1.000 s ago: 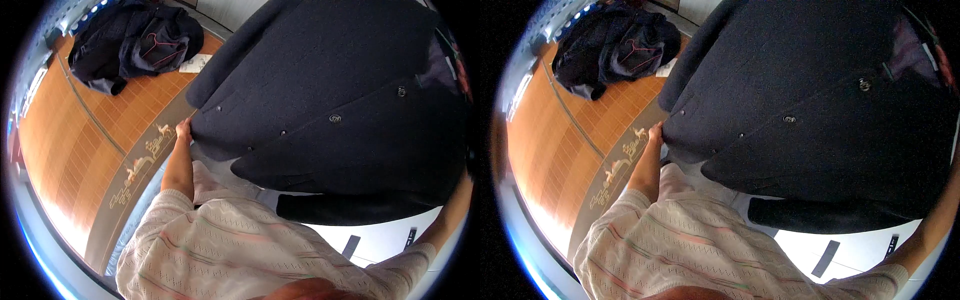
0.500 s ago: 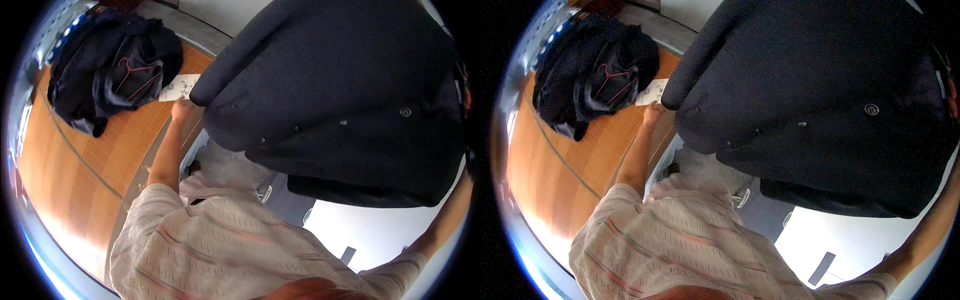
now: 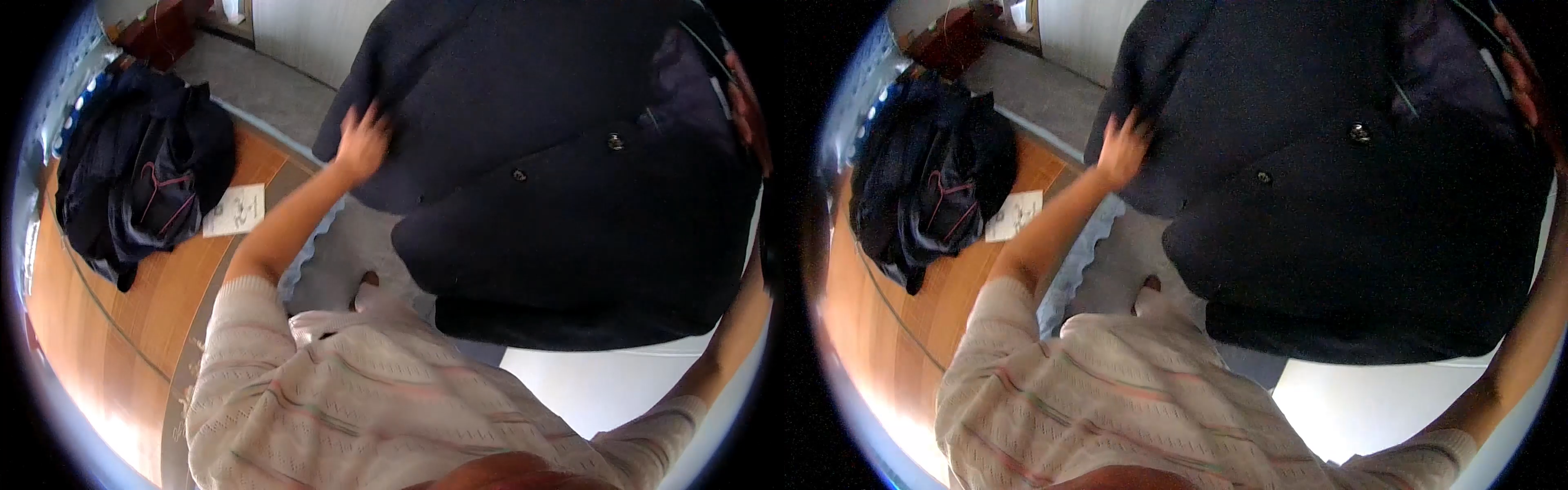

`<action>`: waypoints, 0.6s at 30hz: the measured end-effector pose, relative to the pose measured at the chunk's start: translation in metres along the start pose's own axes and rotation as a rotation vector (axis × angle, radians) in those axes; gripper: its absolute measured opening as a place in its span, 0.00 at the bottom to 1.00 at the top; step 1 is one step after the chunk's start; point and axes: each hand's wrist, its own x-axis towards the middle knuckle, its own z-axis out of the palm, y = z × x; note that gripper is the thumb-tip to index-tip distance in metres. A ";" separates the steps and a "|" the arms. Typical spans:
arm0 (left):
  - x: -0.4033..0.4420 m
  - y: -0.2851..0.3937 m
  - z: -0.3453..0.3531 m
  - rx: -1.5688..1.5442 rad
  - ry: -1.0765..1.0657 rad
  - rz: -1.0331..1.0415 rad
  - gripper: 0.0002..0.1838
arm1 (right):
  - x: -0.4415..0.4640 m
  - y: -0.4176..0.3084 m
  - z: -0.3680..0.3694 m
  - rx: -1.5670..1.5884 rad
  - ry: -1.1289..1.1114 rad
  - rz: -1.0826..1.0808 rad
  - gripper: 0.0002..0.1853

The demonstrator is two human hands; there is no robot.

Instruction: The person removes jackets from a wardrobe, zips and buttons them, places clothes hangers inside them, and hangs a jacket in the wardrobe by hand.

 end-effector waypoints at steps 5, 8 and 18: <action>-0.061 0.026 0.171 -0.323 -0.989 -0.022 0.20 | 0.078 0.071 -0.021 -0.009 -0.137 -0.077 0.11; -0.009 0.026 0.074 -0.608 -0.375 -0.231 0.12 | 0.092 0.085 -0.037 -0.129 -0.114 -0.129 0.10; 0.188 -0.013 -0.039 -1.214 0.540 -0.347 0.12 | 0.179 0.137 -0.017 0.018 -0.234 -0.121 0.11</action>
